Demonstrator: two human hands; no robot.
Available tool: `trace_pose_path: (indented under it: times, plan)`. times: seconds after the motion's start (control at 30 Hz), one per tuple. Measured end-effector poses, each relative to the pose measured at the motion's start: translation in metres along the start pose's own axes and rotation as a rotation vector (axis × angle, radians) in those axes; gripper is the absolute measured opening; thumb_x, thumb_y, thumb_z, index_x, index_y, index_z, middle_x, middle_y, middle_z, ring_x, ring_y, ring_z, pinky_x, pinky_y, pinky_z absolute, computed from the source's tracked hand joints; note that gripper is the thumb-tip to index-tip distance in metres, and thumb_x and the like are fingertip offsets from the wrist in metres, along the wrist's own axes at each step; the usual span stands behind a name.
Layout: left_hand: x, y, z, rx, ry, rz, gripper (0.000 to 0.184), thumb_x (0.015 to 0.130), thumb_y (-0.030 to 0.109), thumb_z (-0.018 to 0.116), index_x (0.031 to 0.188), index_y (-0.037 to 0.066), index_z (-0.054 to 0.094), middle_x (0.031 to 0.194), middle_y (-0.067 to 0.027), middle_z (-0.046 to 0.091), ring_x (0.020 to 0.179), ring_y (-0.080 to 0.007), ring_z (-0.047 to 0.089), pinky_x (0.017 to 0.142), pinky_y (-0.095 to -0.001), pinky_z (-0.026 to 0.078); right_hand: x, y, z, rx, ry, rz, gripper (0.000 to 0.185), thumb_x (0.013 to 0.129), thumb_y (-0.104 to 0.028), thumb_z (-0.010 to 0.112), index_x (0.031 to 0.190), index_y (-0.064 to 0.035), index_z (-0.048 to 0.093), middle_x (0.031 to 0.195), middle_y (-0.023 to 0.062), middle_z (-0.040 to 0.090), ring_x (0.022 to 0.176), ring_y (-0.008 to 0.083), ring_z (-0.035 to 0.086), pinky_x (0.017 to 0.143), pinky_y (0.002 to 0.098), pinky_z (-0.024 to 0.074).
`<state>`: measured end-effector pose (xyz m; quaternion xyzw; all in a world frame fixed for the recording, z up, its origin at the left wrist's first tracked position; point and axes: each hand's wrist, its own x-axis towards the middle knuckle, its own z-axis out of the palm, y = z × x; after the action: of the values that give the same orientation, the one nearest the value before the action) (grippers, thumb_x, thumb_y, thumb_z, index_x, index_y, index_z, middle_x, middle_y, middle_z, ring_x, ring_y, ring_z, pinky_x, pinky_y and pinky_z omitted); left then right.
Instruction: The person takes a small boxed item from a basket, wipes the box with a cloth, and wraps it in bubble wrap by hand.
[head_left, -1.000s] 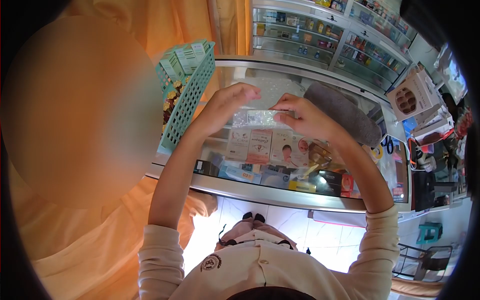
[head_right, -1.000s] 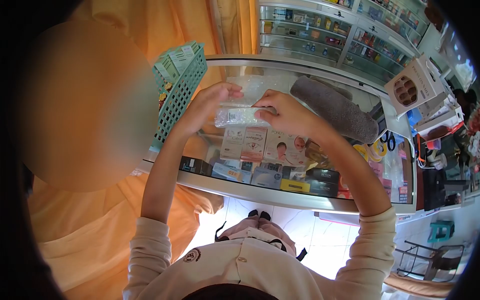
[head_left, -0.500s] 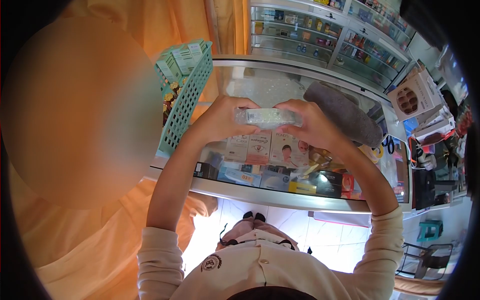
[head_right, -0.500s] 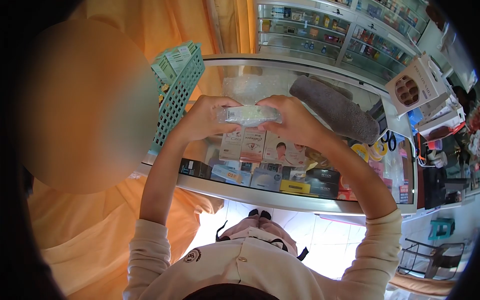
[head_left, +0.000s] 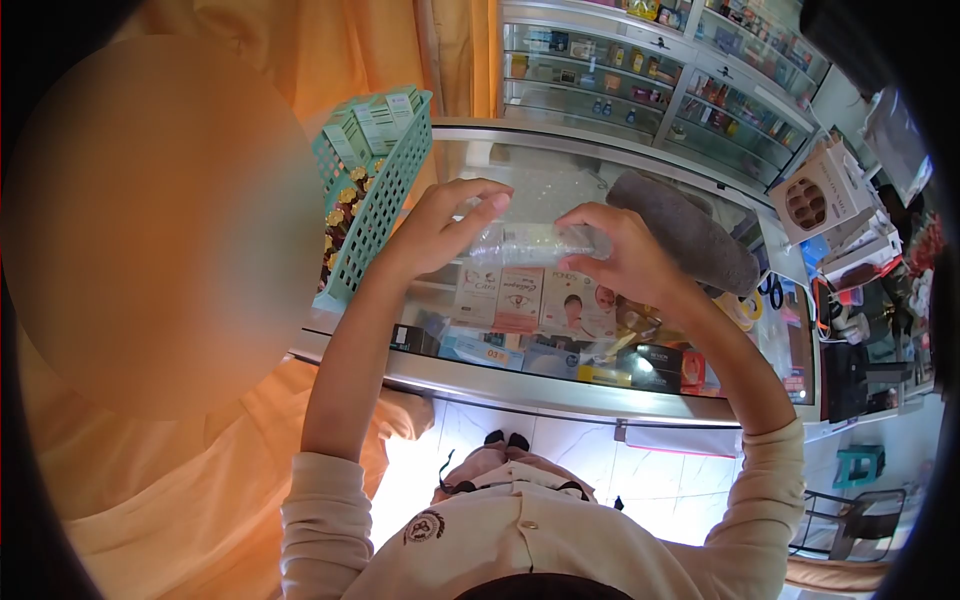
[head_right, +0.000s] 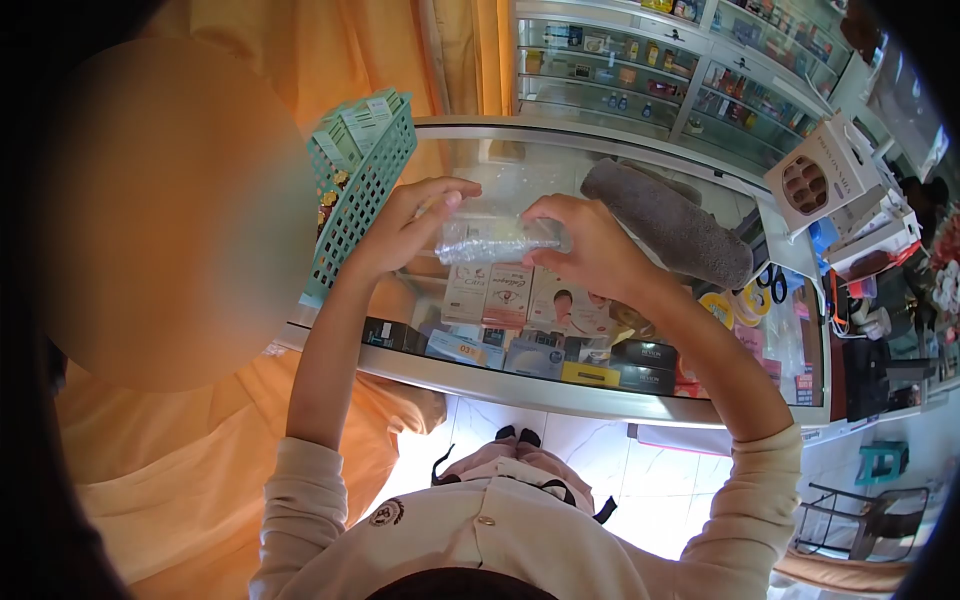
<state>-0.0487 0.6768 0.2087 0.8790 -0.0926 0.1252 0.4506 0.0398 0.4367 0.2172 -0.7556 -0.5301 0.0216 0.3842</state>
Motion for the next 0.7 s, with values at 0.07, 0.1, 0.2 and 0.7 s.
trace_pose_path:
  times: [0.07,0.1,0.2,0.7]
  plan:
    - [-0.001,-0.005,-0.003,-0.003,-0.008,0.004,0.045,0.101,0.033,0.040,0.116,-0.004,0.062,0.116,-0.0144,0.065,0.112,-0.0235,0.059,0.099,-0.0351,0.043,-0.007,-0.011,-0.004,0.071,-0.063,0.152,0.038,0.072,-0.012,0.080,0.104,0.0001,0.063,0.101,0.0170,0.066,0.092,0.0320,0.065,0.082,0.0366,0.0497]
    - [-0.001,-0.006,-0.002,-0.008,-0.019,0.007,0.054,0.104,0.038,0.031,0.116,-0.004,0.062,0.117,-0.0149,0.065,0.114,-0.0248,0.058,0.101,-0.0364,0.041,-0.010,-0.013,-0.004,0.094,-0.084,0.204,0.038,0.072,-0.011,0.080,0.104,0.0001,0.063,0.101,0.0169,0.067,0.092,0.0317,0.065,0.082,0.0363,0.0497]
    - [-0.001,-0.004,0.001,-0.019,-0.025,-0.017,0.065,0.104,0.044,0.019,0.116,-0.004,0.062,0.117,-0.0158,0.065,0.117,-0.0272,0.056,0.106,-0.0383,0.036,-0.019,-0.007,-0.001,0.001,-0.036,-0.024,0.036,0.072,-0.011,0.080,0.103,0.0001,0.064,0.099,0.0170,0.067,0.091,0.0305,0.066,0.080,0.0348,0.0498]
    - [0.004,-0.018,0.007,-0.044,-0.204,-0.122,0.075,0.102,0.052,0.009,0.128,0.001,0.057,0.133,-0.0147,0.054,0.128,-0.0280,0.045,0.114,-0.0371,0.024,-0.018,-0.004,-0.004,-0.013,-0.009,-0.124,0.034,0.069,-0.017,0.082,0.095,-0.0006,0.068,0.090,0.0151,0.069,0.082,0.0291,0.066,0.078,0.0366,0.0475]
